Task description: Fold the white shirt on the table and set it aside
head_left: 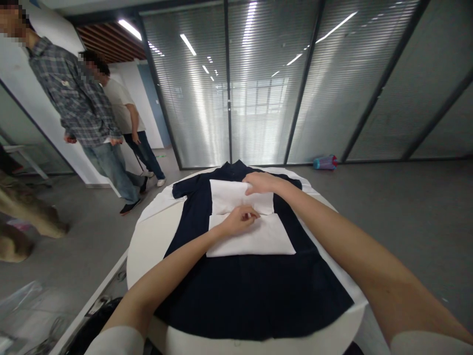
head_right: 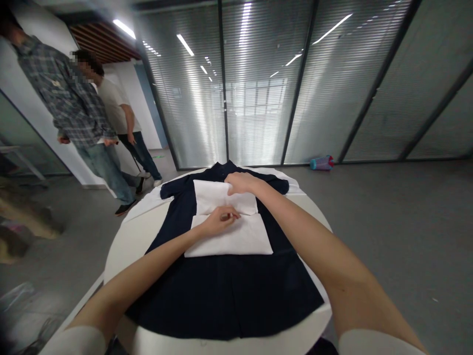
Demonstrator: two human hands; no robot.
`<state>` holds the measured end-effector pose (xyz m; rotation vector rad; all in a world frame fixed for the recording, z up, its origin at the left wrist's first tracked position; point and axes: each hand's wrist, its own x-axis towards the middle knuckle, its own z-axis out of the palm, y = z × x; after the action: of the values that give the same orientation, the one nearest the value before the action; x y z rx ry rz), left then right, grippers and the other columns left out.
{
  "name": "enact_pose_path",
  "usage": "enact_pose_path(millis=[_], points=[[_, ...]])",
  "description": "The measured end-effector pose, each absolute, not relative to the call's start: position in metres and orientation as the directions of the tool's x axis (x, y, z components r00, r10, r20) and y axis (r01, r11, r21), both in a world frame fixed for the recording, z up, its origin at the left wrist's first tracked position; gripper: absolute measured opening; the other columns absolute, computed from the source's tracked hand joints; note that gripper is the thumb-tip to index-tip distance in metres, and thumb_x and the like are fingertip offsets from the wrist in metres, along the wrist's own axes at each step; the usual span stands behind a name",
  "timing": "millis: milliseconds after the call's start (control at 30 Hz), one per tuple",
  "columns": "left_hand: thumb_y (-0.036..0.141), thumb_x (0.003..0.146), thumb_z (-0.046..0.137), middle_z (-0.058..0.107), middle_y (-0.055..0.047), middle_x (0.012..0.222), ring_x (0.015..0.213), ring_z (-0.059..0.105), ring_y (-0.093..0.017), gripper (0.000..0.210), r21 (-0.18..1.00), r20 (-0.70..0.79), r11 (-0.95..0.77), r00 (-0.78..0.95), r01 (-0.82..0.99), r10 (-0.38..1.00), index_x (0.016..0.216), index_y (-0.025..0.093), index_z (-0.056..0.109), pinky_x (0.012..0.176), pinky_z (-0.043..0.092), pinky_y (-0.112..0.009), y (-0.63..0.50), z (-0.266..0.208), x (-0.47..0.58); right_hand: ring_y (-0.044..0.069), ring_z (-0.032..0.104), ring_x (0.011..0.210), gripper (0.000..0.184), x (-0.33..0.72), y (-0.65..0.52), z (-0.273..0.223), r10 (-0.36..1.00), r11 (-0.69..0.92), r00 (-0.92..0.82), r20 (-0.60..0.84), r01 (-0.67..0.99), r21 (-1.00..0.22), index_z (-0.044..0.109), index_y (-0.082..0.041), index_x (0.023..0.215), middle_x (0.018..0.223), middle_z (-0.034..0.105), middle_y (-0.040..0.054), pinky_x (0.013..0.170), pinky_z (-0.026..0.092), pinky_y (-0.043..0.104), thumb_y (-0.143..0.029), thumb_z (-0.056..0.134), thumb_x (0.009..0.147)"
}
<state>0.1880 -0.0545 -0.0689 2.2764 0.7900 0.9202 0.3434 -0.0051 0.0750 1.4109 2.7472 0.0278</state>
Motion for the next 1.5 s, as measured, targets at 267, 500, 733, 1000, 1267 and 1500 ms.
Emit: enact_pose_path(millis=[267,500,733,1000,1267,1500], points=[[0.028,0.092,0.063,0.074,-0.012,0.116,0.102,0.068,-0.023,0.025,0.895,0.302,-0.444,0.659,0.055,0.689,0.110,0.015,0.075,0.090,0.053,-0.034,-0.047,-0.074,0.188,0.023,0.062,0.095,0.014,0.362,-0.043,0.056,0.697,0.651,-0.684,0.216,0.730,0.209,0.071,-0.018,0.100,0.105,0.065,0.0089,0.072,0.037,0.029,-0.028,0.063,0.094],[0.023,0.096,0.054,0.069,-0.009,0.128,0.122,0.062,-0.025,0.031,0.540,0.307,-0.787,0.801,0.298,0.514,0.123,0.019,0.069,0.110,0.045,-0.041,-0.066,-0.062,0.186,0.023,0.054,0.090,0.016,0.367,-0.106,0.026,0.650,0.597,-0.678,0.343,0.735,0.321,0.071,-0.020,0.102,0.099,0.063,0.0104,0.072,0.033,0.033,-0.018,0.057,0.095],[0.029,0.096,0.056,0.060,-0.011,0.141,0.133,0.055,-0.026,0.043,0.491,0.332,-0.838,0.839,0.237,0.431,0.138,0.020,0.060,0.113,0.042,-0.042,-0.084,-0.048,0.155,0.024,0.054,0.090,0.017,0.360,-0.110,0.025,0.683,0.548,-0.636,0.360,0.771,0.323,0.071,-0.021,0.102,0.100,0.063,0.0110,0.072,0.034,0.034,-0.018,0.057,0.094],[0.033,0.092,0.056,0.074,-0.012,0.114,0.105,0.068,-0.028,0.030,0.453,0.224,-0.690,0.677,0.565,0.701,0.111,0.016,0.072,0.098,0.052,-0.040,-0.082,-0.076,0.123,0.025,0.056,0.089,0.022,0.361,-0.144,-0.003,0.608,0.610,-0.711,0.354,0.703,0.366,0.069,-0.020,0.106,0.098,0.066,0.0116,0.076,0.038,0.037,-0.013,0.052,0.094],[0.034,0.092,0.051,0.073,-0.010,0.108,0.104,0.067,-0.026,0.028,0.839,0.236,-0.381,0.372,0.388,0.898,0.102,0.018,0.071,0.097,0.053,-0.042,-0.121,-0.070,0.060,0.029,0.057,0.109,0.043,0.426,-0.160,-0.047,0.665,0.664,-0.558,0.497,0.746,-0.051,0.057,-0.025,0.133,0.117,0.062,0.0144,0.094,0.046,0.044,-0.047,0.055,0.095],[0.062,0.099,0.034,0.070,-0.008,0.094,0.081,0.071,-0.025,0.069,0.905,-0.356,0.408,0.311,-0.123,0.881,0.158,0.030,0.018,0.075,0.058,-0.043,-0.104,-0.038,0.059,0.020,0.061,0.061,0.058,0.434,-0.123,-0.048,1.000,-0.005,-0.008,-0.012,0.614,-0.789,0.044,-0.017,0.140,0.076,0.061,0.0039,0.054,0.053,0.031,-0.056,0.036,0.099]])
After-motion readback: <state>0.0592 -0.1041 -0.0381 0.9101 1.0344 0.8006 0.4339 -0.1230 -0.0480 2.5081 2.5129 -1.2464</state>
